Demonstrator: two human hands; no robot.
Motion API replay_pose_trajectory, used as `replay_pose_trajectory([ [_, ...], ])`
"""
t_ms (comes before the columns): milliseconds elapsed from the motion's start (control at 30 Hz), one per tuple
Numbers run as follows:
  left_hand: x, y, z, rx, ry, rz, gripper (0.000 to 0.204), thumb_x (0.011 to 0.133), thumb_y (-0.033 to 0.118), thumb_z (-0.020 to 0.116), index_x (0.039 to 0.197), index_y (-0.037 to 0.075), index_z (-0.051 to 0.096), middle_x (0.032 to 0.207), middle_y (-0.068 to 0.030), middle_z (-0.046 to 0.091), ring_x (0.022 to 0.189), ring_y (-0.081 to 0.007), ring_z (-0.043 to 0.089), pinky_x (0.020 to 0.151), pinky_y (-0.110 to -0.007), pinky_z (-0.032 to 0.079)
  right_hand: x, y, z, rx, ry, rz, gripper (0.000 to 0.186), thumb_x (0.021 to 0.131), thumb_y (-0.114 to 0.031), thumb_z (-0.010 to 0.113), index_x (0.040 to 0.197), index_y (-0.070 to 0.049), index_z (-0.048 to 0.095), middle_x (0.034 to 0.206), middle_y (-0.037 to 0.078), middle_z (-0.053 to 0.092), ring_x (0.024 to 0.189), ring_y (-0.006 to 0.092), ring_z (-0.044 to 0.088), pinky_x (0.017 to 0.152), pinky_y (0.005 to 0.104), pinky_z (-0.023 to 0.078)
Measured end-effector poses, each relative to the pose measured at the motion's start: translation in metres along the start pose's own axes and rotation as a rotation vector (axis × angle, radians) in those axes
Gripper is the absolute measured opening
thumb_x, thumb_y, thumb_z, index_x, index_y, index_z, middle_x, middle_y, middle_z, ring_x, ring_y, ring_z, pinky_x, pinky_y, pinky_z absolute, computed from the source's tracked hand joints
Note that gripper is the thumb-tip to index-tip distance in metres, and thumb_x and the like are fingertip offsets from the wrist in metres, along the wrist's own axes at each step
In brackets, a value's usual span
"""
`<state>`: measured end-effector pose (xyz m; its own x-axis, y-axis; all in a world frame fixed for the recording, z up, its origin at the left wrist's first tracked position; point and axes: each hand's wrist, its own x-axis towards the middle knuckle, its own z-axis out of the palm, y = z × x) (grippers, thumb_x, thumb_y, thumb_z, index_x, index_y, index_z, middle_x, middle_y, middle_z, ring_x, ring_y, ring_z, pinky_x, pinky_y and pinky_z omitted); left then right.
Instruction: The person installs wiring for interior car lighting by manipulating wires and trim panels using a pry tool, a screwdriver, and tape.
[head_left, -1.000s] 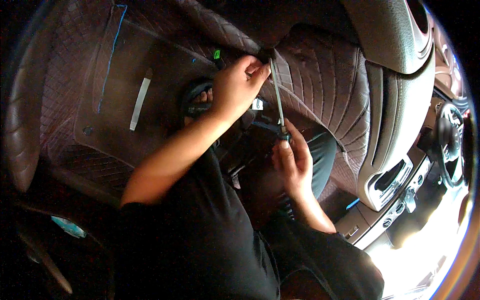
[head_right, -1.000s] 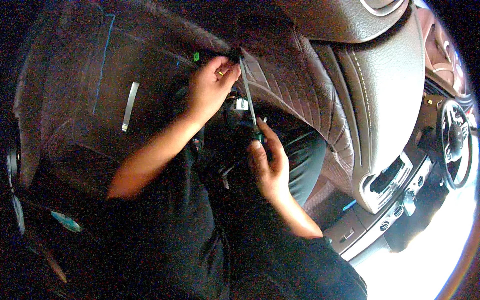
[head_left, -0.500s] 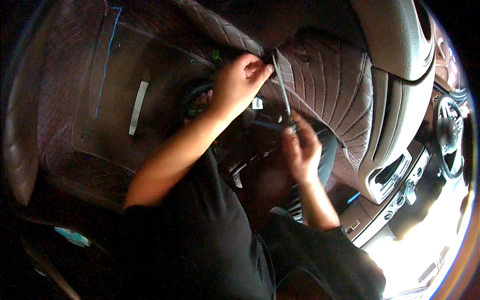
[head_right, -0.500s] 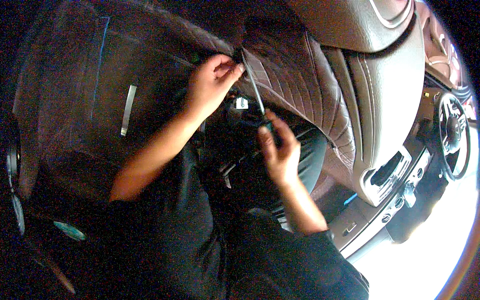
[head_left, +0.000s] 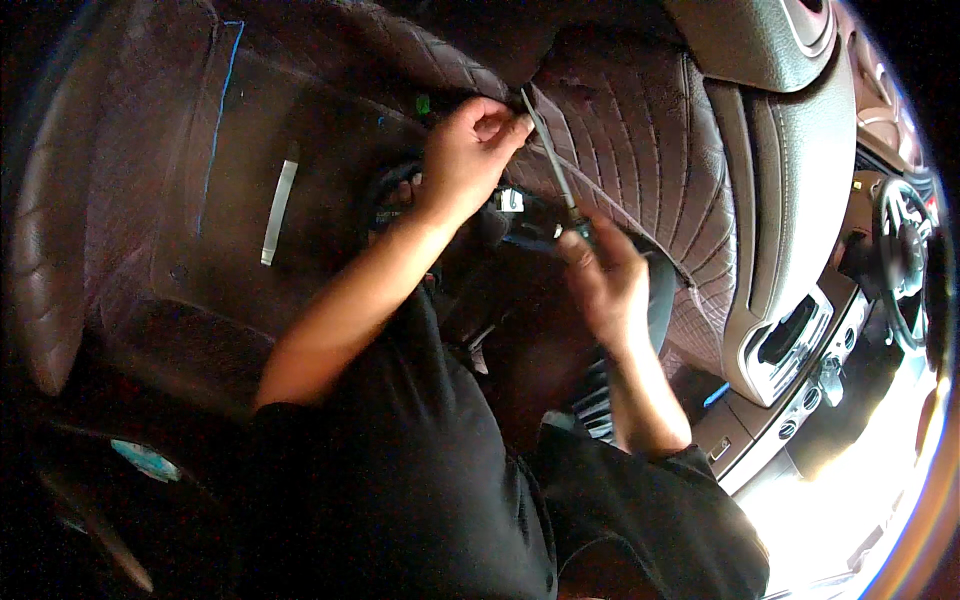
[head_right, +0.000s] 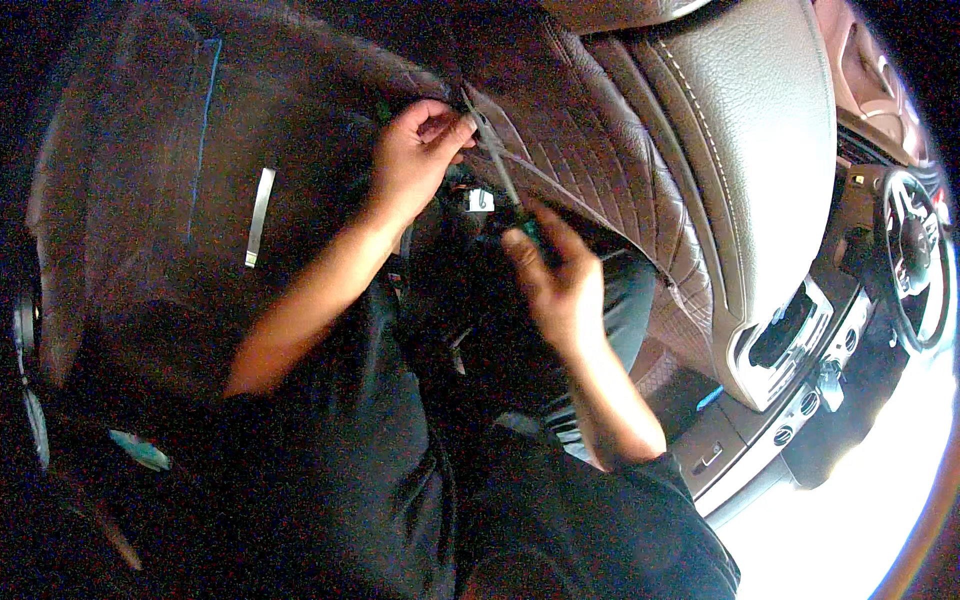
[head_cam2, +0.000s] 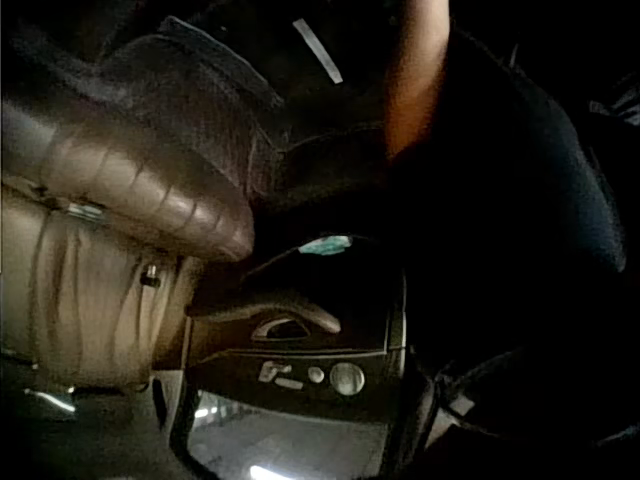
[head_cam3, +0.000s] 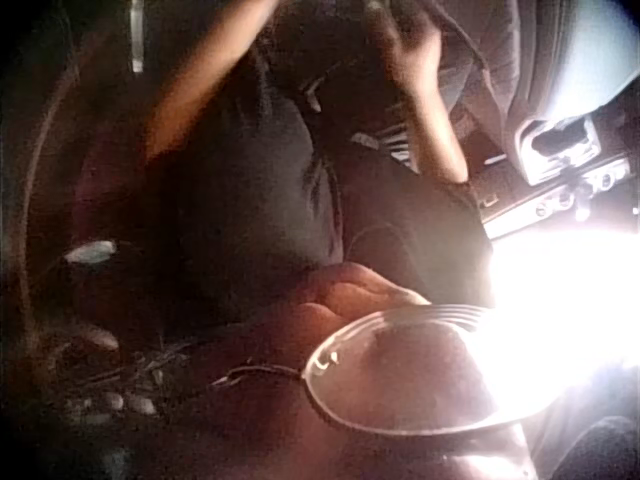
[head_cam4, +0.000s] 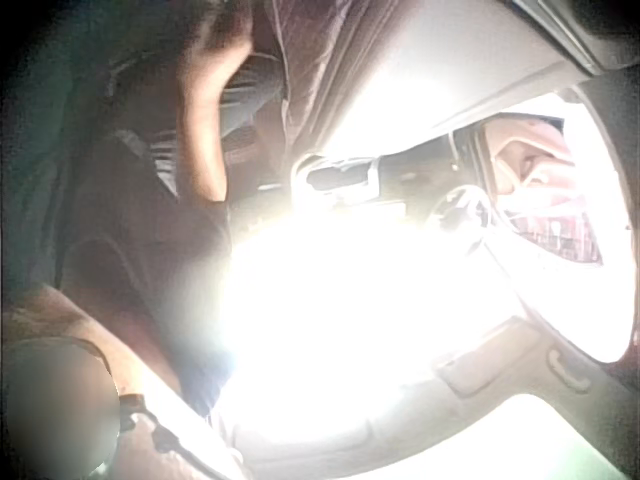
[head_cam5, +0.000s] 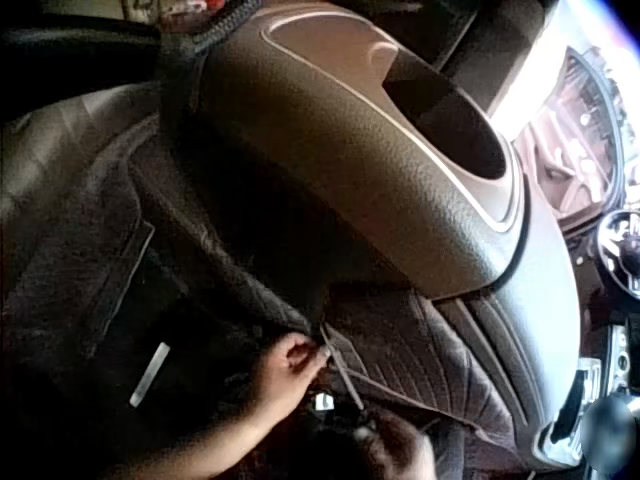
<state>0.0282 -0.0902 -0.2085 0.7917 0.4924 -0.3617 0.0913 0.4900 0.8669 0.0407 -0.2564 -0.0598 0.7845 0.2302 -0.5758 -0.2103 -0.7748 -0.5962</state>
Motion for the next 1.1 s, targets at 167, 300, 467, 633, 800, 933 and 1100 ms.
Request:
replay_pose_trajectory([
  [167, -0.007, 0.007, -0.004, -0.112, -0.064, -0.044, 0.021, 0.093, 0.015, 0.071, 0.100, -0.002, 0.062, 0.092, -0.0078, 0.071, 0.081, -0.0129, 0.068, 0.074, -0.027, 0.054, -0.022, -0.011, 0.017, 0.052, -0.078, -0.094, 0.056, 0.095, -0.018, 0.066, 0.144, 0.001, 0.046, 0.126, 0.018, 0.065, 0.113, 0.0166, 0.059, 0.099, 0.0307, 0.045],
  [300, -0.009, 0.016, -0.004, -0.142, -0.094, -0.101, 0.021, 0.096, 0.013, 0.065, 0.110, -0.002, 0.059, 0.100, -0.0082, 0.069, 0.086, -0.0176, 0.069, 0.076, -0.027, 0.058, -0.023, -0.018, 0.017, 0.026, -0.068, -0.102, 0.056, 0.097, -0.016, 0.064, 0.146, 0.001, 0.043, 0.106, 0.003, 0.059, 0.089, 0.0075, 0.051, 0.078, 0.0216, 0.041],
  [467, -0.009, 0.020, -0.011, -0.114, -0.173, -0.222, 0.018, 0.095, 0.018, 0.066, 0.106, 0.003, 0.065, 0.096, -0.0033, 0.069, 0.081, -0.0115, 0.066, 0.071, -0.023, 0.054, -0.026, -0.009, 0.027, 0.023, -0.027, -0.194, 0.056, 0.098, -0.016, 0.063, 0.147, 0.001, 0.041, 0.096, -0.004, 0.056, 0.076, 0.0027, 0.048, 0.066, 0.0167, 0.038],
  [633, -0.006, 0.029, -0.010, -0.151, -0.107, -0.390, 0.018, 0.093, 0.023, 0.070, 0.101, 0.007, 0.069, 0.089, 0.0002, 0.069, 0.074, -0.0068, 0.061, 0.066, -0.022, 0.051, -0.029, -0.022, 0.030, 0.096, -0.050, -0.081, 0.057, 0.098, -0.016, 0.063, 0.147, 0.001, 0.040, 0.092, -0.004, 0.055, 0.073, 0.0028, 0.047, 0.064, 0.0168, 0.038],
  [800, -0.003, 0.010, -0.026, 0.144, 0.013, -0.062, 0.026, 0.091, 0.028, 0.074, 0.095, 0.003, 0.068, 0.083, -0.0032, 0.070, 0.071, -0.0106, 0.065, 0.064, -0.024, 0.051, -0.028, -0.020, 0.024, 0.148, -0.068, -0.042, 0.057, 0.096, -0.017, 0.065, 0.145, 0.004, 0.042, 0.124, 0.013, 0.063, 0.111, 0.0140, 0.058, 0.099, 0.0286, 0.044],
  [933, -0.010, 0.006, -0.082, 0.392, 0.253, 0.076, 0.027, 0.092, 0.026, 0.071, 0.107, 0.004, 0.068, 0.093, -0.0104, 0.072, 0.081, -0.0190, 0.069, 0.072, -0.032, 0.054, -0.030, -0.017, 0.024, 0.287, -0.079, -0.005, 0.058, 0.097, -0.015, 0.063, 0.146, 0.005, 0.039, 0.120, 0.011, 0.064, 0.110, 0.0149, 0.059, 0.100, 0.0289, 0.044],
  [1100, -0.059, 0.000, -0.208, 1.521, 0.554, 0.330, 0.044, 0.088, 0.031, 0.071, 0.124, 0.007, 0.060, 0.121, -0.0203, 0.060, 0.108, -0.0412, 0.057, 0.093, -0.049, 0.046, -0.031, -0.017, 0.025, 0.291, -0.087, -0.032, 0.059, 0.098, -0.013, 0.063, 0.147, 0.005, 0.036, 0.116, 0.009, 0.064, 0.108, 0.0142, 0.059, 0.100, 0.0286, 0.043],
])
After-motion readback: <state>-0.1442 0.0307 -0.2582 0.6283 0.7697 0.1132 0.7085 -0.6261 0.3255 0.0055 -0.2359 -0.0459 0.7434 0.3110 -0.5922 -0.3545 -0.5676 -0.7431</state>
